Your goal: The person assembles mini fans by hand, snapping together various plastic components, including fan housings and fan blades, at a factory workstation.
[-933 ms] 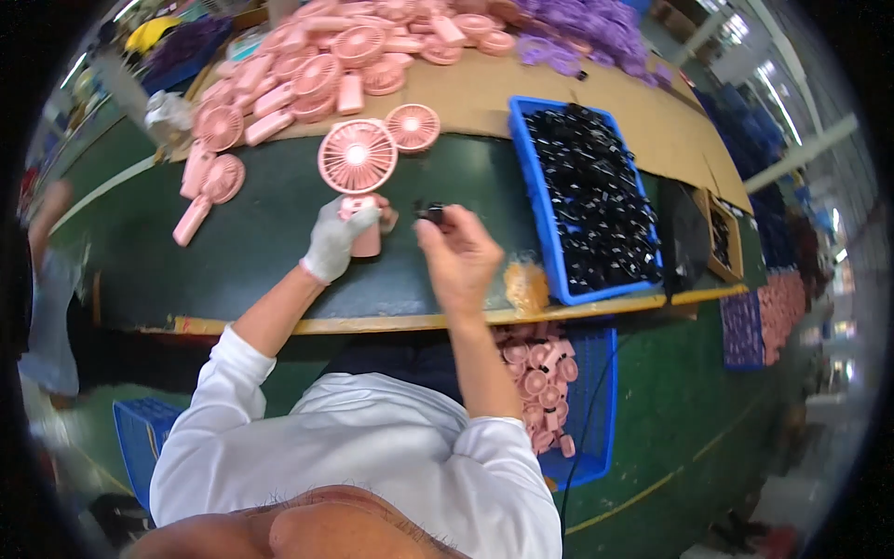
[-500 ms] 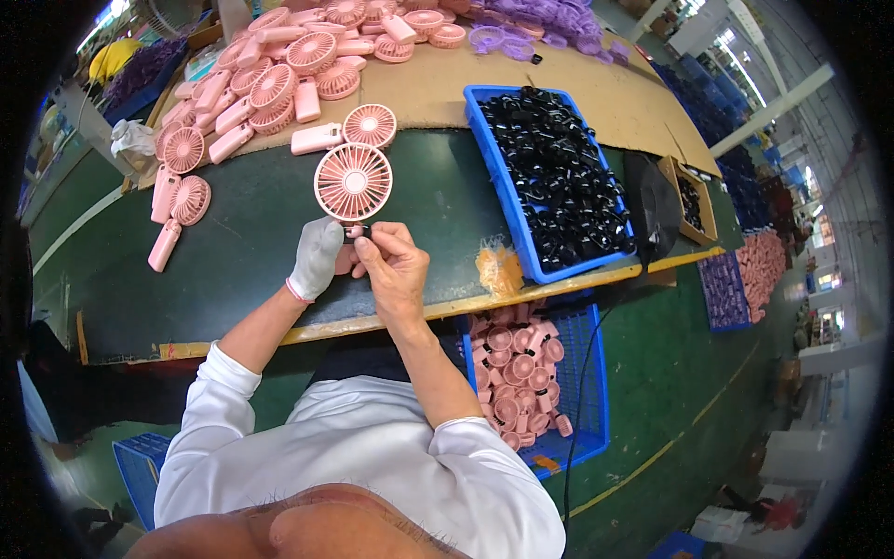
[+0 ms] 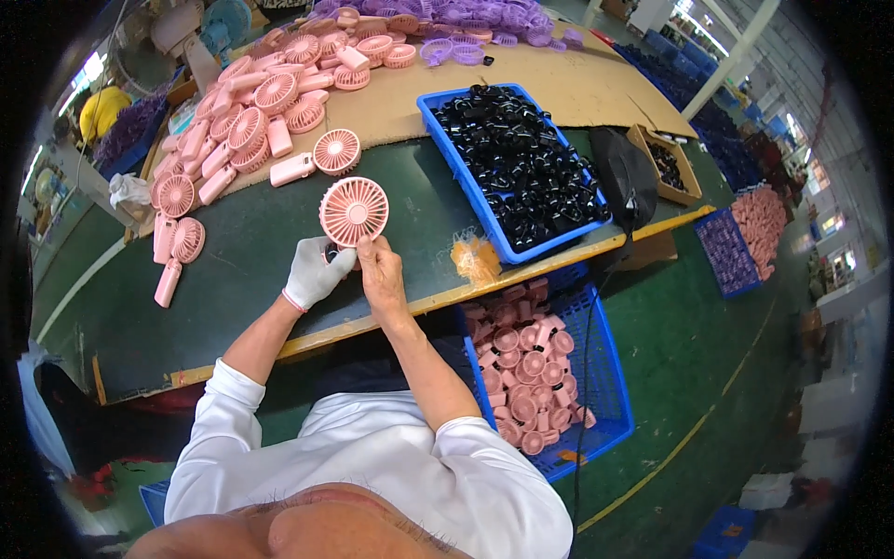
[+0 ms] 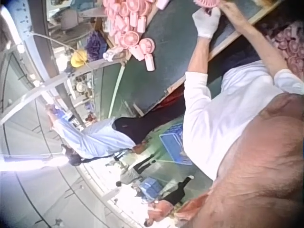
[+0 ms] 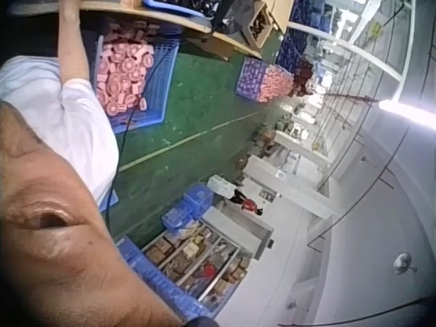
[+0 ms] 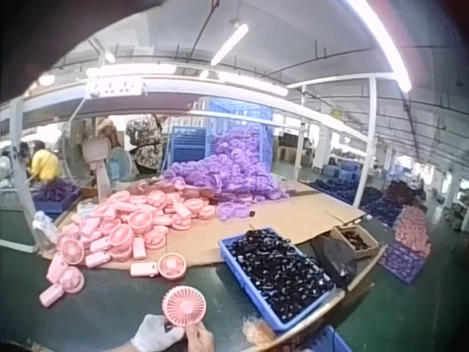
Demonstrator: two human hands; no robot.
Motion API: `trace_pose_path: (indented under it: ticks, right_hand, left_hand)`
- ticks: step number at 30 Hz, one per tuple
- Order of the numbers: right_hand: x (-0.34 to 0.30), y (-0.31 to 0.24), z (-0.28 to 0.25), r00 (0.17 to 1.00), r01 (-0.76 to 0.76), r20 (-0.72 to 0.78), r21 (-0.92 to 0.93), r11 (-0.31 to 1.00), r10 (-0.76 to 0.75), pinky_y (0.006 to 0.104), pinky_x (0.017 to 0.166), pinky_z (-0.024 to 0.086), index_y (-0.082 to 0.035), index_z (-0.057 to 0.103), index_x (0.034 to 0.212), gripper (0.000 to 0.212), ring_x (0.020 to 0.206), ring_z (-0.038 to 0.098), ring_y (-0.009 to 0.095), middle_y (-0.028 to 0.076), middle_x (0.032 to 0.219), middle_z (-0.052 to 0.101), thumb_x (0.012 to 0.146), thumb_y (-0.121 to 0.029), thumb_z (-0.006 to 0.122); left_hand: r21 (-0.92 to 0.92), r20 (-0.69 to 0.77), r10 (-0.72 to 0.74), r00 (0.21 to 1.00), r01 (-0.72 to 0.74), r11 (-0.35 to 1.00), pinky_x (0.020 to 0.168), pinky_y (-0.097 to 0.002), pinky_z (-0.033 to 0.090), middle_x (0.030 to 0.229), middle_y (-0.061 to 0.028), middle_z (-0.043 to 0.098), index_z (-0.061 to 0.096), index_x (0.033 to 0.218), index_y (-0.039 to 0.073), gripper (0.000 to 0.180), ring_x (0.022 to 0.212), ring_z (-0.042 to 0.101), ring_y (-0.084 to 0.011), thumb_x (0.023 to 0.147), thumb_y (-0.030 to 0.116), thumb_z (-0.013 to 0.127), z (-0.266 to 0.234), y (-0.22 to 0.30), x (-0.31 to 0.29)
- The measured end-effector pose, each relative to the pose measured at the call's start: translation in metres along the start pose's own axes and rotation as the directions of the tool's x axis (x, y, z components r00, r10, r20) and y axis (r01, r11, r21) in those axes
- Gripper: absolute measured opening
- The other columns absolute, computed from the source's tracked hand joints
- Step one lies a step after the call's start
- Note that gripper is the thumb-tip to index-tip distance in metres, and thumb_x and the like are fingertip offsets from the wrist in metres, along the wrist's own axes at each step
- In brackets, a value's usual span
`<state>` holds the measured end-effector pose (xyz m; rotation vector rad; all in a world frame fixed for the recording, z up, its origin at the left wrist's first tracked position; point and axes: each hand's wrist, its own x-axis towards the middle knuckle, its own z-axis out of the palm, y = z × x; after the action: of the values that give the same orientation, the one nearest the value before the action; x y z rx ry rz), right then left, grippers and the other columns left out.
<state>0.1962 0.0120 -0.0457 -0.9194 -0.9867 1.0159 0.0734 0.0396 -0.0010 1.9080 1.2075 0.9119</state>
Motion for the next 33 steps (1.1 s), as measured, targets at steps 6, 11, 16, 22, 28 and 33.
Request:
trace_pose_path:
  ticks: [6, 11, 16, 22, 28, 33]
  right_hand:
    - [-0.004, -0.019, -0.006, 0.969, -0.216, 0.147, 0.131, 0.967, 0.197, 0.0246, 0.042, 0.041, -0.001, 0.061, 0.086, 0.048, 0.049, 0.052, 0.009, 0.003, 0.062, 0.054, 0.095, -0.046, 0.047]
    - [0.000, -0.049, 0.003, 0.998, 0.022, 0.058, -0.007, 1.000, -0.021, 0.0281, 0.055, 0.047, 0.001, 0.063, 0.098, 0.034, 0.065, 0.058, 0.013, 0.008, 0.083, 0.063, 0.075, -0.023, 0.072]
    - [0.007, -0.078, 0.000, 0.934, 0.352, 0.152, -0.563, 0.748, -0.324, 0.0401, 0.079, 0.048, -0.003, 0.065, 0.088, 0.031, 0.090, 0.055, 0.031, 0.015, 0.089, 0.059, 0.065, -0.023, 0.074]
    - [0.040, -0.102, -0.038, 0.981, 0.184, 0.134, -0.877, 0.444, -0.142, 0.0438, 0.068, 0.053, 0.003, 0.067, 0.077, 0.043, 0.076, 0.065, 0.039, 0.023, 0.078, 0.065, 0.062, -0.037, 0.074]
    - [0.078, -0.073, -0.080, 0.952, 0.177, 0.182, -0.983, -0.043, -0.245, 0.0381, 0.062, 0.056, -0.003, 0.069, 0.076, 0.015, 0.075, 0.068, 0.030, 0.017, 0.082, 0.064, 0.070, -0.017, 0.068]
    - [0.085, -0.062, -0.091, 0.911, 0.174, 0.278, -0.928, -0.330, -0.304, 0.0351, 0.056, 0.056, -0.002, 0.068, 0.078, 0.012, 0.080, 0.065, 0.025, 0.013, 0.083, 0.062, 0.078, -0.011, 0.061]
  left_hand:
    - [-0.551, 0.242, -0.177, 0.954, 0.285, 0.785, 0.049, -0.0268, 0.047, 0.062, -0.0053, 0.059, 0.060, 0.084, 0.000, 0.040, 0.052, 0.057, -0.0136, 0.094, 0.037, 0.047, 0.008, 0.013, -0.017]
    - [-0.762, 0.238, -0.224, 0.945, 0.325, 0.560, 0.045, -0.0284, 0.048, 0.071, -0.0090, 0.062, 0.053, 0.103, 0.004, 0.063, 0.051, 0.059, -0.0183, 0.096, 0.059, 0.022, 0.019, 0.003, -0.019]
    - [-0.885, -0.023, -0.256, 0.967, 0.099, 0.455, 0.077, -0.0263, 0.049, 0.094, -0.0024, 0.061, 0.049, 0.120, 0.005, 0.047, 0.085, 0.060, -0.0133, 0.100, 0.045, 0.032, 0.030, 0.025, -0.018]
    - [-0.136, -0.212, 0.093, 0.973, -0.124, 0.983, 0.073, -0.0300, 0.051, 0.092, -0.0099, 0.065, 0.059, 0.109, 0.000, 0.038, 0.082, 0.063, -0.0174, 0.100, 0.030, 0.036, -0.021, 0.011, -0.043]
    - [0.658, -0.539, 0.276, 0.795, 0.194, 0.727, 0.082, -0.0361, 0.047, 0.099, -0.0141, 0.065, 0.063, 0.105, 0.002, 0.030, 0.091, 0.062, -0.0298, 0.093, 0.025, 0.048, -0.147, -0.072, -0.053]
    - [0.653, -0.697, 0.096, 0.710, 0.575, 0.492, 0.089, -0.0426, 0.043, 0.108, -0.0195, 0.063, 0.062, 0.109, 0.001, 0.053, 0.103, 0.057, -0.0353, 0.092, 0.047, 0.042, -0.215, -0.119, -0.069]
